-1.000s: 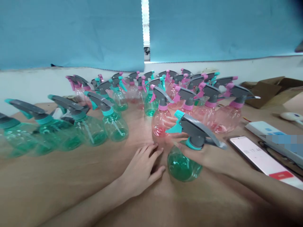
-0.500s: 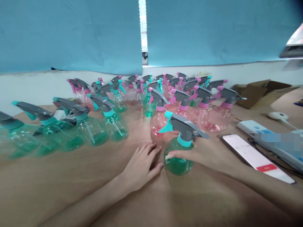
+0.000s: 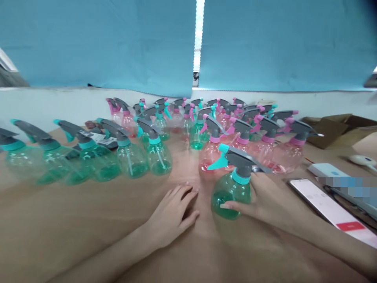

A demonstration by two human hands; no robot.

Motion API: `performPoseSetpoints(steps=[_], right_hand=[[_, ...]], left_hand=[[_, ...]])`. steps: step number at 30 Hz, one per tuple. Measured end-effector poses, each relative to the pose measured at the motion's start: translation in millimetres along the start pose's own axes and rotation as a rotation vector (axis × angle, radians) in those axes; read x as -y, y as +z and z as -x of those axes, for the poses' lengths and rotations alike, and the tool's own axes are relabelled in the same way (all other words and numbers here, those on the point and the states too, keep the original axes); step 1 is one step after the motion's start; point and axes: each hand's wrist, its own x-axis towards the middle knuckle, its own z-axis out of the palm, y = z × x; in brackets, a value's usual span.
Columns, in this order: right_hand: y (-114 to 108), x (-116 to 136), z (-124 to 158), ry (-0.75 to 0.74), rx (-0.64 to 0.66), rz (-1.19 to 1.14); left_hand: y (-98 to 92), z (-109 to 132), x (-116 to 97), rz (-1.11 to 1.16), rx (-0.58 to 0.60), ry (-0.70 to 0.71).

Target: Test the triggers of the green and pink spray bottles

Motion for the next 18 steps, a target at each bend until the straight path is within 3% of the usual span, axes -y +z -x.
performPoseSetpoints(steps=[3,9,18], right_hand=[[11.6,10.8,-13.2,-0.022,0.051,-0.022],[59.1,20.1,-42.8,0.09,0.036,-0.145],[91.7,36.9,-87.1,0.029,-0.112,0.136]], left_hand=[[-4.5,13.4,7.6,-0.007,-0.014,-0.021],[-12.3,32.8,19.9,-0.017,-0.05,-0.056],[-17.0,43.3,26.9,0.03,-0.09,-0.078]])
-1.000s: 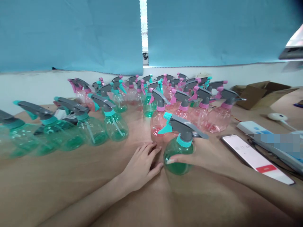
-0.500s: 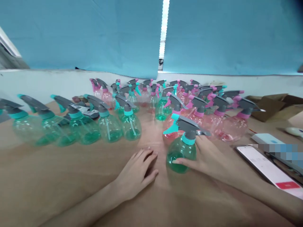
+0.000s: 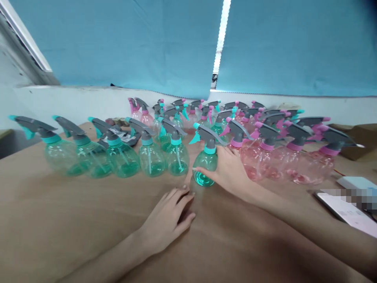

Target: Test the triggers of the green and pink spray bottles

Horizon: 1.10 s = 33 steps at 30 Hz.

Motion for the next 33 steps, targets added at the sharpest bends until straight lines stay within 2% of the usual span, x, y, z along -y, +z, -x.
performPoseSetpoints(steps=[3,8,23,28,31,33], right_hand=[[6.0,2.7,-6.6,-0.021,-0.039,0.094],[12.1,4.0,-16.3,0.008,-0.019,0.165],[13.5,2.9,-23.5,-0.016,-0.04,0.219],[-6.6,1.1,-7.3,-0.028,-0.037,0.213],[-27.3,-10.4,10.5,-0.07,-0.042,0.133],[-40.7,-23.7,22.2,-0.022,-0.079,0.076]], left_hand=[[-0.4,-1.0,-0.9,0.007,-0.009,0.0],[-1.1,-1.2,-1.1,0.007,0.013,-0.005],[0.2,-1.6,-0.2,-0.003,0.026,-0.013],[1.7,-2.1,1.4,-0.015,0.011,-0.007],[1.3,-2.9,2.1,-0.026,0.015,-0.01],[0.2,-3.3,1.3,-0.03,0.025,-0.009]])
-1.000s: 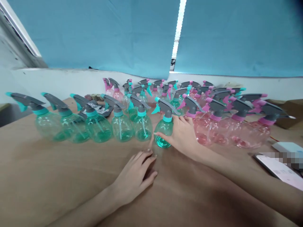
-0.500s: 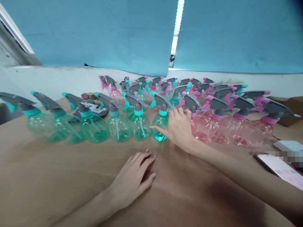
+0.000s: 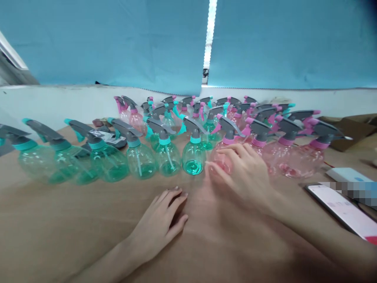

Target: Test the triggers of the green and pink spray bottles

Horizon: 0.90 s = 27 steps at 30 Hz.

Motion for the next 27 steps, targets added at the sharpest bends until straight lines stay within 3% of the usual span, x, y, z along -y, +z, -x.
performPoseSetpoints(steps=[3,7,13,21,27], right_hand=[[-14.3,-24.6,11.7,0.147,0.017,-0.002],[-20.3,-47.6,12.4,0.227,0.138,-0.058],[-12.5,-47.6,-5.9,0.365,0.289,-0.366],[12.1,-44.5,-13.1,0.322,0.293,-0.33],[1.7,-41.5,3.7,0.26,0.316,-0.316]], left_hand=[[-1.9,-1.7,-4.5,0.012,-0.01,-0.018],[-3.5,-13.5,-17.3,0.055,-0.047,-0.055],[-10.2,-51.4,-42.5,0.155,-0.087,-0.061],[-12.1,-72.8,-55.8,0.241,-0.052,-0.089],[-0.3,-80.6,-54.8,0.308,-0.164,-0.124]])
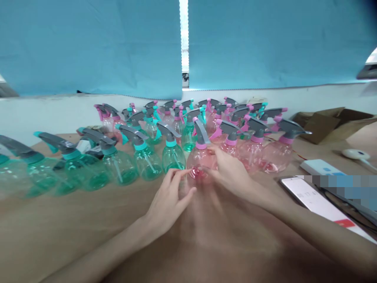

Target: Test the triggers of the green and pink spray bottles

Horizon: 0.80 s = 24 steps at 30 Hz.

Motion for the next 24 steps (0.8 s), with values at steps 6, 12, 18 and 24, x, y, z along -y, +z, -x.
performPoseSetpoints(steps=[6,12,18,24], right_hand=[[-7.8,2.4,9.6,-0.002,0.014,-0.074],[0.1,4.4,-5.2,0.015,0.036,-0.18],[-4.4,0.0,2.0,-0.033,0.061,-0.217],[-32.8,0.1,27.4,-0.113,0.245,-0.311]], left_hand=[[10.0,-16.1,-7.8,-0.037,-0.144,0.015],[17.4,-22.6,-5.9,-0.061,-0.117,-0.002],[16.9,-2.1,-16.9,-0.012,-0.084,0.017],[12.7,15.6,-14.8,0.054,-0.037,-0.007]])
